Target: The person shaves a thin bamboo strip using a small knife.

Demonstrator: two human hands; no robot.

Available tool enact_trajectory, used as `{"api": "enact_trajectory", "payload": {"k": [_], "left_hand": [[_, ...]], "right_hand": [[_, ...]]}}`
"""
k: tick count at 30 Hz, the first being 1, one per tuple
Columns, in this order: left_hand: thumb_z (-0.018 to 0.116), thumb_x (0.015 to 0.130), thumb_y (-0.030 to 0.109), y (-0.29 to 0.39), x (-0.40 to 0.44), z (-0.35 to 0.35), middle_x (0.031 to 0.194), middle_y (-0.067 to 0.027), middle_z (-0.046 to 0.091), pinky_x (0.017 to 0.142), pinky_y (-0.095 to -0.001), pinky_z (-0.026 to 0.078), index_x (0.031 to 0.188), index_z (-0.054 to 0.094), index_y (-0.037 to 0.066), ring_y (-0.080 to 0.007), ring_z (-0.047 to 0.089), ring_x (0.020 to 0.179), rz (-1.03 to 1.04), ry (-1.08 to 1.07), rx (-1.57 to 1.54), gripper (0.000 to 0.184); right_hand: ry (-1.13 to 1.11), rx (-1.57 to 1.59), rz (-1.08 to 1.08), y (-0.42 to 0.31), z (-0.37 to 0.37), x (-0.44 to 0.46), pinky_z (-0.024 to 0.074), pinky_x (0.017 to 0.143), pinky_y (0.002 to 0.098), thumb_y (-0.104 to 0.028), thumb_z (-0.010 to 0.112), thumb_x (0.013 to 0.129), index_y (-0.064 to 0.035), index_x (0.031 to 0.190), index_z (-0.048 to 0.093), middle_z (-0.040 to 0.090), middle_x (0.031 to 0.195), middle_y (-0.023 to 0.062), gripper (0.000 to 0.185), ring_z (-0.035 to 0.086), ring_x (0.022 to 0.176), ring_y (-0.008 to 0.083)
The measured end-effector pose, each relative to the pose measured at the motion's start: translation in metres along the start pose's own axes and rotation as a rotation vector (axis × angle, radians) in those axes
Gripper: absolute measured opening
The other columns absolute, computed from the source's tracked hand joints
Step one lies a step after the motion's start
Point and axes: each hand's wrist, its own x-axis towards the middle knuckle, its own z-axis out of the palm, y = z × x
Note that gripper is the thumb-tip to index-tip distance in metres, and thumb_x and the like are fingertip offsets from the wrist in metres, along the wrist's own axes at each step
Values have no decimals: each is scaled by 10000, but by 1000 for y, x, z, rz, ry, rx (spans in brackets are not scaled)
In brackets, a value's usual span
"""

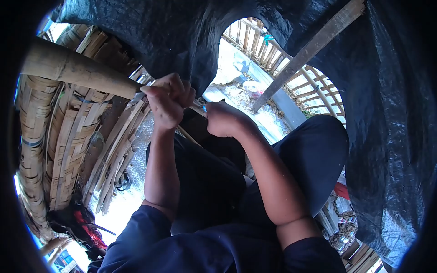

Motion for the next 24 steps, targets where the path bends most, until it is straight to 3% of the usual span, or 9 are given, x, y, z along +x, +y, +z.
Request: {"api": "enact_trajectory", "payload": {"k": [4,6,7,10,15,17,20,22,24], "left_hand": [[268,810,787,-3,5,-10,476,52,216,390,-252,149,573,288,109,-57,195,395,15,-6,-81,719],[210,970,565,-6,2,-5,468,-22,382,384,-269,285,566,397,32,-123,385,385,200,-118,74,694],[205,976,546,-6,2,-1,470,-32,401,389,-286,308,562,400,32,-140,410,389,205,-163,63,688],[206,966,576,-1,2,-5,449,-19,363,387,-274,279,550,374,32,-127,377,381,177,-120,41,704],[227,934,632,-3,0,-18,450,12,321,373,-238,221,535,352,48,-71,323,396,108,-53,-106,719],[270,821,774,2,-1,-11,486,44,216,396,-252,155,574,279,112,-63,188,409,42,33,-31,707],[276,804,793,0,0,-23,487,46,208,402,-256,157,574,282,108,-66,188,414,16,48,-120,723],[278,791,806,1,-1,-18,486,46,211,401,-258,155,572,279,111,-69,184,412,-3,56,-115,728],[271,792,807,2,-5,-7,481,45,219,399,-256,158,571,280,116,-70,186,409,29,-46,-26,725]], "right_hand": [[40,-49,54,-11,-10,-24,466,796,466,-133,460,894,73,933,579,616,938,296,240,602,932,416],[-19,-148,22,-3,-8,-18,469,798,469,-137,458,893,54,940,592,621,914,291,238,609,917,414],[-77,-193,-10,-4,-9,-13,468,793,471,-144,454,900,57,941,592,622,896,292,248,612,905,416],[51,-64,-38,-13,-3,-17,465,788,472,-149,455,900,72,930,586,617,901,300,258,610,904,421],[12,-79,38,-8,3,-11,454,801,480,-152,438,910,69,933,572,614,911,298,260,592,922,444],[30,-48,37,-5,10,-6,453,803,480,-152,437,911,70,936,570,612,921,299,260,591,929,442],[21,-24,36,-18,-3,-21,455,808,475,-147,447,904,68,954,565,605,949,306,250,589,951,429],[30,-14,73,-19,-1,-23,511,735,426,-4,492,738,96,894,594,636,870,281,211,648,847,381],[125,-103,-11,-10,19,2,516,736,424,-9,505,731,92,891,615,641,888,275,218,649,852,376]]}}
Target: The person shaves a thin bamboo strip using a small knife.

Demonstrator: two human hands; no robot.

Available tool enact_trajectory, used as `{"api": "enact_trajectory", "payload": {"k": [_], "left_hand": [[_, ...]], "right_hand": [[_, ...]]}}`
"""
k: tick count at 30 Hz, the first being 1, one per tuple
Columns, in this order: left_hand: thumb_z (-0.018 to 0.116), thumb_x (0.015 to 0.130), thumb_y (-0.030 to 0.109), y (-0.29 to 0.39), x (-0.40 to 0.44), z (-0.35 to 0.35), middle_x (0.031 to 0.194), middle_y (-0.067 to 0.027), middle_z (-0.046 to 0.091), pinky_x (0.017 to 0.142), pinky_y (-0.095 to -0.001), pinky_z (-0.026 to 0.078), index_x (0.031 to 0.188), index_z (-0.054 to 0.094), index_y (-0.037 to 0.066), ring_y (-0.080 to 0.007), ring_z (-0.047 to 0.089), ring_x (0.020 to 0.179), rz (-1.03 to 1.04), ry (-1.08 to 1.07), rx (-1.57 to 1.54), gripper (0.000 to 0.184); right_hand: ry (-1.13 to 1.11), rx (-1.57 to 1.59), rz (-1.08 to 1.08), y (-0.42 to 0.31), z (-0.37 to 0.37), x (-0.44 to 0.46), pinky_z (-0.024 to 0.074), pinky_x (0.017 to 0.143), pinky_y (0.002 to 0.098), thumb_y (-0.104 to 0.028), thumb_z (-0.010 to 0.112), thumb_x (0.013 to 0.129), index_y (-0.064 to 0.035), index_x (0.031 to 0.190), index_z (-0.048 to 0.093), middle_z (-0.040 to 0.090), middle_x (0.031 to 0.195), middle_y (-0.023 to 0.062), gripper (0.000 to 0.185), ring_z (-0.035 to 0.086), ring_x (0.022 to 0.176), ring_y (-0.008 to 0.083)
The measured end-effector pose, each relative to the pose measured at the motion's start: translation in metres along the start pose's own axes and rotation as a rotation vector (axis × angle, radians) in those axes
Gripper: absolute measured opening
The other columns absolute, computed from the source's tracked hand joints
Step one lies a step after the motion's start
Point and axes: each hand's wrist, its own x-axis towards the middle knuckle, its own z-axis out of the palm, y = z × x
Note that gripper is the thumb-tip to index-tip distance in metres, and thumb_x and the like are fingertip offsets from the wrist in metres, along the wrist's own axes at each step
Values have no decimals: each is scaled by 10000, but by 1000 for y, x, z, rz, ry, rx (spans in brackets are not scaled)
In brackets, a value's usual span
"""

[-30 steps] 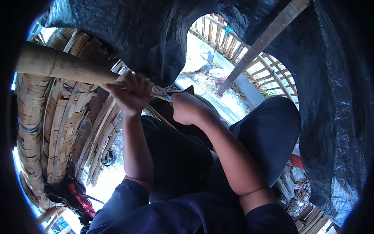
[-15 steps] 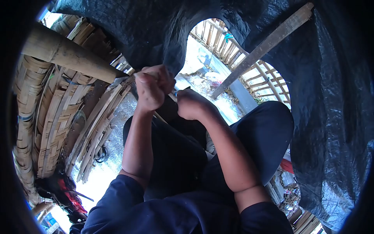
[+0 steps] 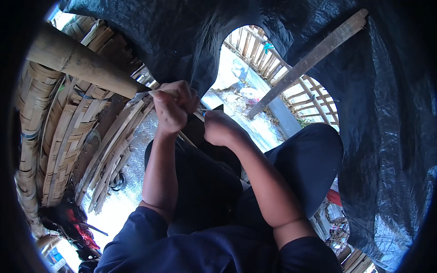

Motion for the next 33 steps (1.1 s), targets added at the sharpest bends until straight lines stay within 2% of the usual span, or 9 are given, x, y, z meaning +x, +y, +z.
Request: {"api": "enact_trajectory", "payload": {"k": [4,5,8,10,14,16,18,23,33], "left_hand": [[244,811,794,-3,4,-11,465,37,236,393,-254,173,580,289,124,-74,207,398,1,120,23,710],[227,821,788,-4,5,-20,466,41,226,397,-261,163,586,284,133,-76,193,401,-19,143,-101,698],[262,827,785,-8,4,-36,474,50,197,413,-271,146,592,269,149,-80,154,414,-37,180,-153,677],[268,834,780,-7,2,-31,482,47,207,414,-272,149,593,276,150,-83,159,416,-36,204,-185,674],[282,861,749,-6,0,-52,494,39,231,413,-269,155,571,275,129,-84,183,417,-51,350,-491,685],[262,866,748,-2,-4,-59,491,44,228,417,-273,142,578,280,141,-96,165,421,-55,334,-506,673],[257,861,755,-4,-5,-67,489,38,224,416,-276,140,584,286,145,-92,161,424,50,311,-383,670],[263,918,658,-8,-8,-73,482,40,208,408,-274,128,598,286,140,-91,142,411,35,380,-437,609],[174,892,709,-1,-10,-70,485,20,213,430,-291,142,606,301,132,-107,149,424,69,242,-469,656]], "right_hand": [[-128,32,164,2,-20,-20,513,737,435,-48,527,756,76,894,625,642,880,265,210,647,853,376],[-109,110,139,-4,-31,-30,467,751,468,-138,458,890,85,916,587,615,873,302,258,608,867,434],[-76,129,68,-8,-17,-16,503,760,445,-66,510,798,89,907,598,626,906,299,209,637,878,396],[260,263,13,-17,18,0,506,749,456,-41,508,827,95,912,536,615,802,297,163,640,837,412],[338,329,-96,-39,30,-16,523,680,439,-38,507,868,91,903,504,602,723,294,133,648,711,399],[317,356,-65,-31,56,-3,522,694,454,-18,511,855,86,906,506,609,737,292,116,652,740,401],[456,344,-7,-7,96,20,478,541,472,-38,502,890,69,863,469,575,622,258,116,623,651,432],[384,381,-41,-40,67,5,506,611,490,-56,467,905,72,916,481,598,731,294,129,629,756,438],[441,547,65,-40,50,6,472,641,512,-185,453,951,30,882,516,613,722,260,234,620,725,439]]}}
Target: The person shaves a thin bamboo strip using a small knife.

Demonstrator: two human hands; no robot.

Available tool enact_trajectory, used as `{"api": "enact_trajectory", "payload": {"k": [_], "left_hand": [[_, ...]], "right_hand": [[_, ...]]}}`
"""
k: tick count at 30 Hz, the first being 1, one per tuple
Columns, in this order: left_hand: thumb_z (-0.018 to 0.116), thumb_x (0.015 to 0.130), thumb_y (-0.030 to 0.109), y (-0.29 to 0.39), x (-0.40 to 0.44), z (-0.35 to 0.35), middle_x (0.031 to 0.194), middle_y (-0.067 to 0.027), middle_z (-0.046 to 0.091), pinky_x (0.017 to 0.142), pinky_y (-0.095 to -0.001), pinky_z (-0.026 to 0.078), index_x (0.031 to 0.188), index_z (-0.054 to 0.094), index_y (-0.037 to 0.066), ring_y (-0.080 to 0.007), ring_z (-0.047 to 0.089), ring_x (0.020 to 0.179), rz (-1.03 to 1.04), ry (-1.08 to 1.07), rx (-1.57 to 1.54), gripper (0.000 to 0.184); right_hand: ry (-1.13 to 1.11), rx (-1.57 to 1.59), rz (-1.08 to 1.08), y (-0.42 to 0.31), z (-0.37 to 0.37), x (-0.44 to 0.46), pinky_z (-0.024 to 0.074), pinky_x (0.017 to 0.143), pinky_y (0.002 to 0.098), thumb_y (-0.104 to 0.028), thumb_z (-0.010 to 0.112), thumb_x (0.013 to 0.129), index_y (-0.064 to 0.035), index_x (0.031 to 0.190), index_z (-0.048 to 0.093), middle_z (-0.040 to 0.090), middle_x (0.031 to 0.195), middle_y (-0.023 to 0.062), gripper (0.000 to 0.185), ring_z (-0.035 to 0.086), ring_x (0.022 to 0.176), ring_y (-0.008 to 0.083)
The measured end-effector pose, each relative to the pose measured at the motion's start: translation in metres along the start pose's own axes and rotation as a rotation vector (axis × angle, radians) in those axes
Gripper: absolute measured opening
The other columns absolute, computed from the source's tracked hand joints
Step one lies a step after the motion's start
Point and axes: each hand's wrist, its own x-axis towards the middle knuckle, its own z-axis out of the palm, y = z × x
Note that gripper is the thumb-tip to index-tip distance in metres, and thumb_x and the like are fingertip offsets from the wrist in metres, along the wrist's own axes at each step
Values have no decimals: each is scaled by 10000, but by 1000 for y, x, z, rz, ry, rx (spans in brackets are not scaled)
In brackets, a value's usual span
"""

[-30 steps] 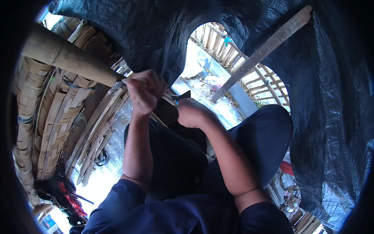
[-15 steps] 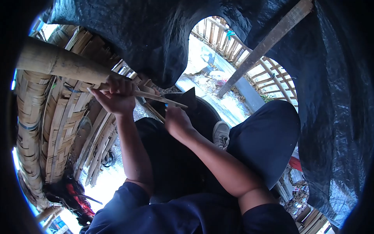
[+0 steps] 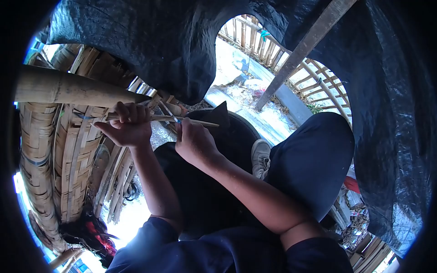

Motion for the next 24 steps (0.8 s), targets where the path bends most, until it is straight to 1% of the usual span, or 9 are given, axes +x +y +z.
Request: {"api": "enact_trajectory", "payload": {"k": [2,4,6,12,16,18,19,22,24], "left_hand": [[178,890,710,-3,0,-4,484,18,219,434,-296,139,605,300,130,-109,152,430,12,-24,-56,657],[183,888,710,-5,2,-9,483,16,224,439,-301,136,603,299,129,-110,155,436,17,-62,-112,658],[197,884,712,-6,4,-12,485,13,227,448,-310,130,598,291,130,-114,158,444,-63,-74,-87,655],[212,883,711,-5,2,1,491,14,218,465,-307,145,590,285,130,-115,164,455,-11,41,-28,655],[231,896,665,-11,2,-8,501,14,218,474,-307,155,602,287,130,-125,166,458,32,-65,-62,613],[275,896,599,-17,4,-7,529,8,196,506,-314,168,619,282,135,-134,156,504,-19,-109,-110,540],[275,896,599,-19,5,-8,529,8,196,506,-314,168,619,282,135,-134,156,504,-18,-110,-110,540],[302,894,525,-21,7,-7,557,-1,231,523,-314,198,622,287,131,-147,211,531,-59,-41,-23,479],[320,896,489,-17,9,-3,600,-10,268,553,-317,233,649,301,123,-155,267,576,-70,-43,42,442]], "right_hand": [[36,70,94,-4,-3,2,459,614,497,-206,458,957,3,834,545,609,685,230,258,623,702,416],[77,86,93,12,3,10,462,616,485,-203,453,957,7,834,551,612,690,227,263,623,705,413],[149,123,58,22,9,13,467,631,459,-189,446,955,20,844,568,619,701,221,266,623,714,401],[89,181,85,26,10,16,471,646,458,-198,528,903,30,872,573,632,719,216,234,636,718,388],[93,178,175,14,1,17,473,699,461,-277,519,898,34,837,580,639,756,225,322,640,778,387],[5,87,371,2,-10,19,461,841,486,-396,414,928,43,917,604,650,917,251,478,627,929,395],[6,87,370,5,-10,22,461,841,486,-396,414,928,43,917,604,650,917,251,478,627,929,395],[-60,123,475,15,-10,28,442,902,471,-493,288,952,47,988,621,643,985,262,636,605,1018,380],[-70,83,483,16,-11,29,443,901,471,-492,286,953,49,994,624,644,986,260,640,608,1015,379]]}}
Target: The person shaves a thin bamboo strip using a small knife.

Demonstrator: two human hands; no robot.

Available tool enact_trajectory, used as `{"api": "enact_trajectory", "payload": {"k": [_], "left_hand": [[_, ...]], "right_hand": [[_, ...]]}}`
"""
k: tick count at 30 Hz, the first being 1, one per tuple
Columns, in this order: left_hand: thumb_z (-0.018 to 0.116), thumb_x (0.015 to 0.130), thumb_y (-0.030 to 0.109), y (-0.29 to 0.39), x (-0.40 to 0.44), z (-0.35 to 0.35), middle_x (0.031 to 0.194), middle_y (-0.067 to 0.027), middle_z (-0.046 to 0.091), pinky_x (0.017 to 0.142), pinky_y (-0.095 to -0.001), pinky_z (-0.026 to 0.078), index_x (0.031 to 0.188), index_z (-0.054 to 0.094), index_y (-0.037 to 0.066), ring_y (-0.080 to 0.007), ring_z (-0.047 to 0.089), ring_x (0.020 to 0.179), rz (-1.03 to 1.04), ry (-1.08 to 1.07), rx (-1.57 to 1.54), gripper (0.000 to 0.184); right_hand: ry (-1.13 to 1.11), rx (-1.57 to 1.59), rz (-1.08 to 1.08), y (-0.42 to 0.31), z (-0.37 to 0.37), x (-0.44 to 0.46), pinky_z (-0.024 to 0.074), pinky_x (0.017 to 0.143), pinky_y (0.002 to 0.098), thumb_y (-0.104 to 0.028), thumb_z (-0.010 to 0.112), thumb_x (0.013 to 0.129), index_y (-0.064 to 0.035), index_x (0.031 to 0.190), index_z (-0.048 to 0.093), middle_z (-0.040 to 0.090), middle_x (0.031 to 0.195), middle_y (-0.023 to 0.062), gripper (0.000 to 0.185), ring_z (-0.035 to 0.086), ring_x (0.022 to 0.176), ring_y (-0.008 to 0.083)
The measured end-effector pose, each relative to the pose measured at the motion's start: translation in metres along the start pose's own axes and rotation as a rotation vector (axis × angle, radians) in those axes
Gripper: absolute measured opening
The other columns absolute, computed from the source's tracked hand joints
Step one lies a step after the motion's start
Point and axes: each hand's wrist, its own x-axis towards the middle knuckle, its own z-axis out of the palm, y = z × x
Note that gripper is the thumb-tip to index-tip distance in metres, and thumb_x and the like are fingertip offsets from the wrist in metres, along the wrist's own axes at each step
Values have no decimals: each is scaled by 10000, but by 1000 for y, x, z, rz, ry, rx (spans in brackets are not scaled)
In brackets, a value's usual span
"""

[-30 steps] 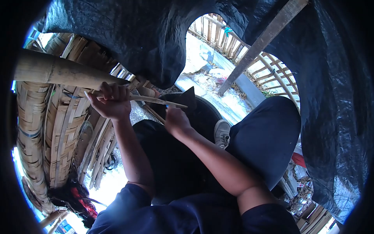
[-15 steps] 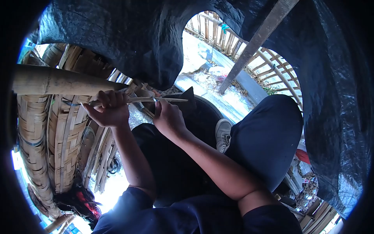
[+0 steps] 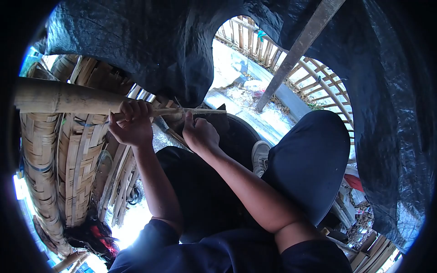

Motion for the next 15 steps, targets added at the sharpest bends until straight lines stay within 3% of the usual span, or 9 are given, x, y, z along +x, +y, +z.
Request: {"api": "enact_trajectory", "payload": {"k": [2,4,5,7,9,11,13,15], "left_hand": [[324,901,474,6,-1,6,615,-13,276,564,-321,239,664,308,121,-157,276,588,-17,24,13,426],[327,906,460,8,-1,6,631,-15,285,574,-326,246,678,316,120,-159,285,601,-35,51,26,409],[317,908,448,8,0,3,610,-9,285,555,-322,237,661,312,122,-157,284,586,-18,21,14,409],[306,909,436,8,0,3,590,-4,285,536,-319,227,644,309,123,-154,282,572,2,-10,0,410],[322,917,426,7,-3,7,572,4,267,533,-320,223,631,303,117,-146,267,554,-32,95,-155,421],[333,911,430,5,-5,6,559,6,259,520,-318,217,619,295,115,-141,249,537,-16,52,-164,430],[344,905,434,3,-6,4,545,9,250,508,-316,210,608,287,113,-135,232,519,1,6,-175,440],[365,888,458,1,-11,3,513,13,227,474,-306,188,584,268,120,-121,188,477,26,1,-106,464]], "right_hand": [[-2,-39,8,0,2,2,443,900,470,-490,283,954,52,1001,627,646,986,259,644,610,1011,378],[74,-98,-27,1,6,3,455,803,479,-520,303,946,8,784,630,654,825,228,642,629,874,385],[75,-99,-30,1,6,4,455,803,479,-520,303,946,8,784,630,654,825,228,642,629,874,385],[22,-81,14,-8,-2,-1,443,898,482,-476,291,959,48,988,641,648,981,259,630,608,1019,376],[48,-105,2,-9,2,1,458,877,494,-454,289,963,44,962,641,651,950,261,610,620,975,389],[73,-128,-10,-10,9,-3,473,855,506,-432,287,967,40,936,642,654,919,262,591,632,932,401],[183,-236,-416,-10,19,-15,501,800,528,-385,260,974,27,868,648,655,818,260,576,645,815,431],[201,-233,-364,-9,19,-11,506,788,526,-372,260,974,24,847,653,652,798,262,572,648,800,429]]}}
